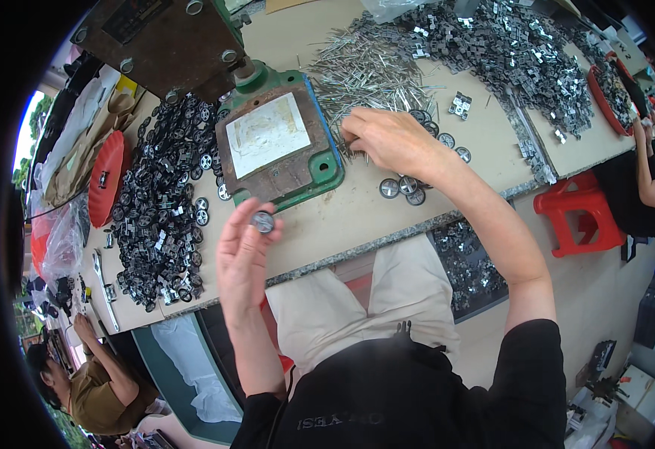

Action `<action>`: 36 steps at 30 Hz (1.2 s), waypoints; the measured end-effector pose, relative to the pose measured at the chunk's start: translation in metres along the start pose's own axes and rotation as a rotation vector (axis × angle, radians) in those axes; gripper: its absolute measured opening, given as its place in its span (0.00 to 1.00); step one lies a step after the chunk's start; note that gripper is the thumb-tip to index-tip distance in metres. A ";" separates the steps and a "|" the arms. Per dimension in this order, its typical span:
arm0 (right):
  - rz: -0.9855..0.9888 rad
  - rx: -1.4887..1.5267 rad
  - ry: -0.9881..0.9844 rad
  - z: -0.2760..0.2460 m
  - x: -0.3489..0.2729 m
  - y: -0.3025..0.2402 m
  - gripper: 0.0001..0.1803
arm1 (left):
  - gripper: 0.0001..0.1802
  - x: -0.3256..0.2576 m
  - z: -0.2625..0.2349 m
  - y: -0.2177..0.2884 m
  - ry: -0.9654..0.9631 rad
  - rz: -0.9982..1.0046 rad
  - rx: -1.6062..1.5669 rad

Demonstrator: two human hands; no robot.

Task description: The person assembles small metal and plastic parts by hand, pressing circular metal housings, plastic components, metal brackets, and small pins together using a manual press at a factory workbench.

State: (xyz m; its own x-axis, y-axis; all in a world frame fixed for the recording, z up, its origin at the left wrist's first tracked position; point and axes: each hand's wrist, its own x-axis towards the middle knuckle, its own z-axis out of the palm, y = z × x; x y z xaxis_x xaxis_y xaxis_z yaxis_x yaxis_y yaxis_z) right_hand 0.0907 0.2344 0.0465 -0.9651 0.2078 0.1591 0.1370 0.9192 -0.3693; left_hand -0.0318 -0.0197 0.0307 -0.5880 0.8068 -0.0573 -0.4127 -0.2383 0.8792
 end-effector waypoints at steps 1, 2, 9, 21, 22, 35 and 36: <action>0.006 0.017 0.069 0.001 0.002 0.000 0.06 | 0.16 -0.001 0.002 -0.007 -0.001 0.000 -0.002; 0.007 0.016 0.069 0.004 0.004 0.001 0.06 | 0.17 -0.002 0.003 -0.015 -0.033 -0.074 -0.089; -0.089 0.137 0.263 0.004 0.006 -0.002 0.05 | 0.19 -0.002 0.015 -0.039 -0.102 -0.219 -0.380; 0.289 1.433 0.271 0.033 -0.039 -0.080 0.08 | 0.21 0.001 0.021 -0.047 -0.193 -0.243 -0.507; 0.316 1.457 0.272 0.035 -0.039 -0.081 0.08 | 0.21 0.001 0.021 -0.047 -0.186 -0.244 -0.494; -0.124 0.565 0.479 0.034 -0.048 -0.083 0.03 | 0.18 -0.001 0.027 -0.054 -0.150 -0.189 -0.397; -0.118 0.556 0.484 0.035 -0.049 -0.087 0.03 | 0.18 -0.002 0.028 -0.054 -0.161 -0.193 -0.400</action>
State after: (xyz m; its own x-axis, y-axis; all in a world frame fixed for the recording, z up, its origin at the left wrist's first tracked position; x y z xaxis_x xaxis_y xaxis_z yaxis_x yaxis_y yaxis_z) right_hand 0.1181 0.1324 0.0387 -0.7427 0.3604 0.5643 -0.2182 0.6665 -0.7129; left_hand 0.0110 0.0070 -0.0035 -0.3724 0.9227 -0.0999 -0.7578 -0.2402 0.6066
